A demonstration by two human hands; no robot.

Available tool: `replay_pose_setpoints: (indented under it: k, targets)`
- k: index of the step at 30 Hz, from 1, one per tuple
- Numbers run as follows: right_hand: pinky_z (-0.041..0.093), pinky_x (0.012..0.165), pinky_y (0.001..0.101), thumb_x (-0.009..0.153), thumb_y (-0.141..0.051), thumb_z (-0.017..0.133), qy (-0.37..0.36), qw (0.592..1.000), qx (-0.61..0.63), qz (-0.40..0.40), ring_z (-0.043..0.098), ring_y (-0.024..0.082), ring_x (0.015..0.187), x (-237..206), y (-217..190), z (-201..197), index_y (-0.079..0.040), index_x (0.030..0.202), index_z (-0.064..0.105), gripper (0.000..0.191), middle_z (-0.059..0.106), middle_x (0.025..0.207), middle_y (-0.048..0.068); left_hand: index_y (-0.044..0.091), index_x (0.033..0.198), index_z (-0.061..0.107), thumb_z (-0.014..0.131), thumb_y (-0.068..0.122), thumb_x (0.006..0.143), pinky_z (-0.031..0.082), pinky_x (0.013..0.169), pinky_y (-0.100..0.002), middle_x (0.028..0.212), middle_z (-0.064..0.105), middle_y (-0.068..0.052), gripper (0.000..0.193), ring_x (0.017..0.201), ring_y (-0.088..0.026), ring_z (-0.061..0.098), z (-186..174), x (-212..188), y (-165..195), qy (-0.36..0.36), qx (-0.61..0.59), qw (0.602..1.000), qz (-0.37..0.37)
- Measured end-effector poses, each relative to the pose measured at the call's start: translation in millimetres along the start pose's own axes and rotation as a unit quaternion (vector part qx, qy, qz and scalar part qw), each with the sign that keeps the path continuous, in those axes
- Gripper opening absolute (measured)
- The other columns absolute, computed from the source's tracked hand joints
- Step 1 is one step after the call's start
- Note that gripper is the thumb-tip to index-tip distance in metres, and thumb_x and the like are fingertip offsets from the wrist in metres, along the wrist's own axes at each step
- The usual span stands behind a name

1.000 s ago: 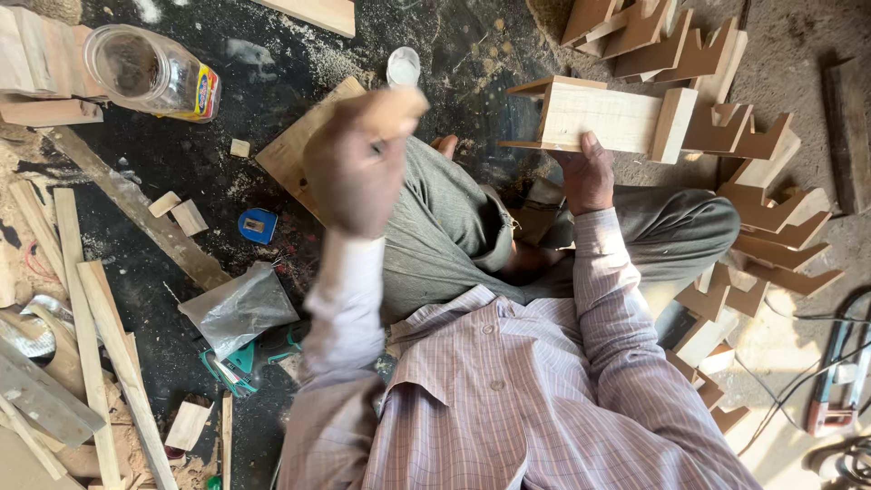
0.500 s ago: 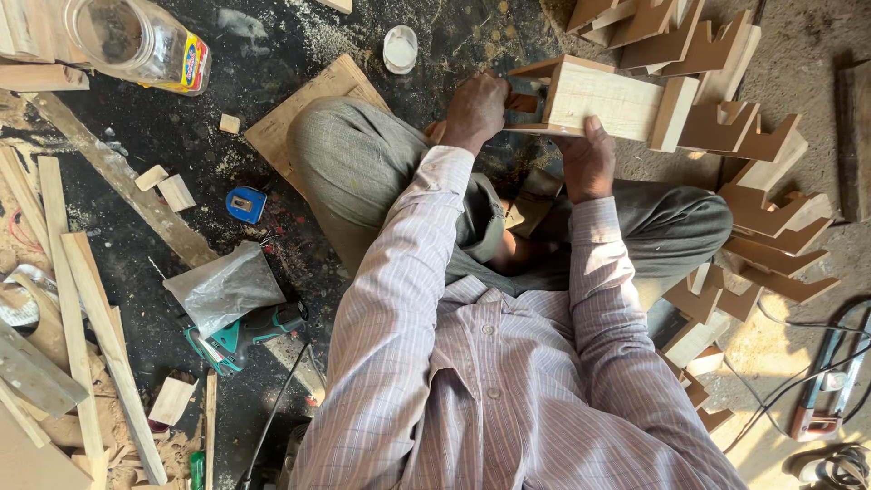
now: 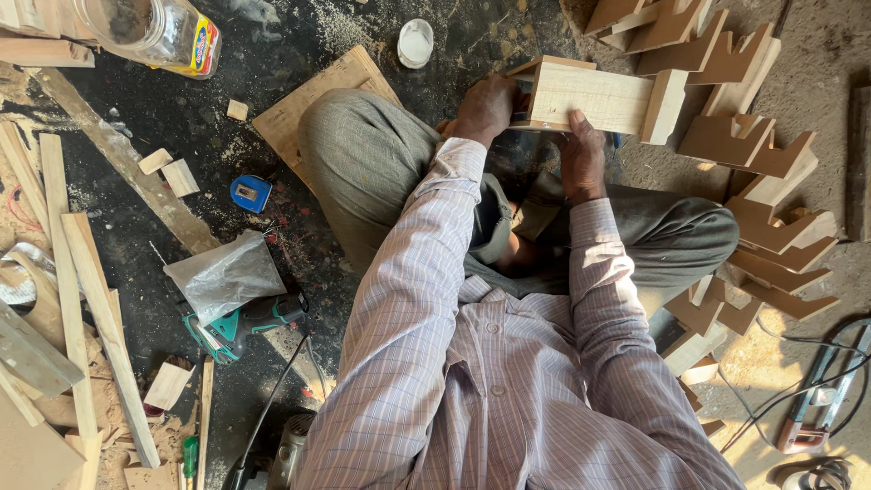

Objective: The person assembles small wooden furniture pieces by applying glue to joints, aligning parts, and securing them with nails using a hammer. The person works on multiple units, joining side panels to base pieces and fastening them together.

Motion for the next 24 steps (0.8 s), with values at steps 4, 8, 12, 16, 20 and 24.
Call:
replay_pose_setpoints:
  k: [4,8,12,16,20,24]
  targets:
    - [0.050,0.101,0.0440,0.095,-0.035,0.076,-0.006,1.000,-0.008,-0.004,0.062,0.023,0.117,-1,1,3,-0.004,0.120,0.067,0.041,0.067,0.122,0.009,0.013,0.089,0.080,0.068,0.008,0.090,0.062,0.078,-0.044,0.091,0.077,-0.013,0.013,0.084,-0.030,0.077,-1,-1,1,0.020,-0.004,1.000,0.014]
    - [0.051,0.097,0.0427,0.096,-0.033,0.077,0.001,1.000,-0.021,-0.002,0.063,0.023,0.113,-2,1,5,-0.003,0.116,0.070,0.037,0.069,0.116,0.009,0.012,0.089,0.080,0.068,0.004,0.087,0.063,0.078,-0.042,0.094,0.077,-0.013,0.014,0.085,-0.029,0.076,1,-1,1,0.009,0.043,0.998,0.039]
    - [0.052,0.095,0.0413,0.092,-0.032,0.080,0.022,1.000,0.016,-0.006,0.063,0.020,0.111,1,-1,2,-0.007,0.116,0.067,0.037,0.069,0.115,0.006,0.012,0.088,0.080,0.070,0.006,0.085,0.062,0.079,-0.043,0.093,0.076,-0.014,0.012,0.086,-0.031,0.075,3,1,2,0.011,0.062,0.997,0.042]
    - [0.051,0.095,0.0407,0.095,-0.032,0.081,0.000,1.000,0.019,-0.017,0.063,0.020,0.110,5,-2,0,-0.006,0.116,0.068,0.036,0.069,0.115,0.006,0.011,0.091,0.079,0.069,0.005,0.087,0.062,0.081,-0.042,0.096,0.076,-0.013,0.013,0.087,-0.030,0.075,6,2,4,-0.012,0.057,0.997,0.042]
    - [0.050,0.097,0.0388,0.095,-0.030,0.079,0.000,0.999,0.032,-0.016,0.063,0.017,0.111,8,-1,-6,-0.009,0.116,0.068,0.032,0.070,0.116,0.004,0.010,0.089,0.079,0.070,0.005,0.085,0.062,0.079,-0.043,0.095,0.077,-0.014,0.012,0.086,-0.031,0.075,5,3,9,0.009,0.049,0.997,0.061]
    - [0.050,0.098,0.0368,0.097,-0.029,0.077,-0.004,1.000,0.027,-0.011,0.063,0.015,0.111,12,0,-14,-0.010,0.117,0.070,0.029,0.070,0.116,0.003,0.009,0.091,0.079,0.069,0.006,0.089,0.061,0.080,-0.043,0.094,0.077,-0.014,0.010,0.085,-0.030,0.075,8,7,15,-0.003,0.047,0.997,0.059]
Point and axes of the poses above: each hand's wrist, its own x-axis towards the middle knuckle, its own z-axis out of the palm, y = z × x, the point moved 4 cm from there along x, towards the middle knuckle
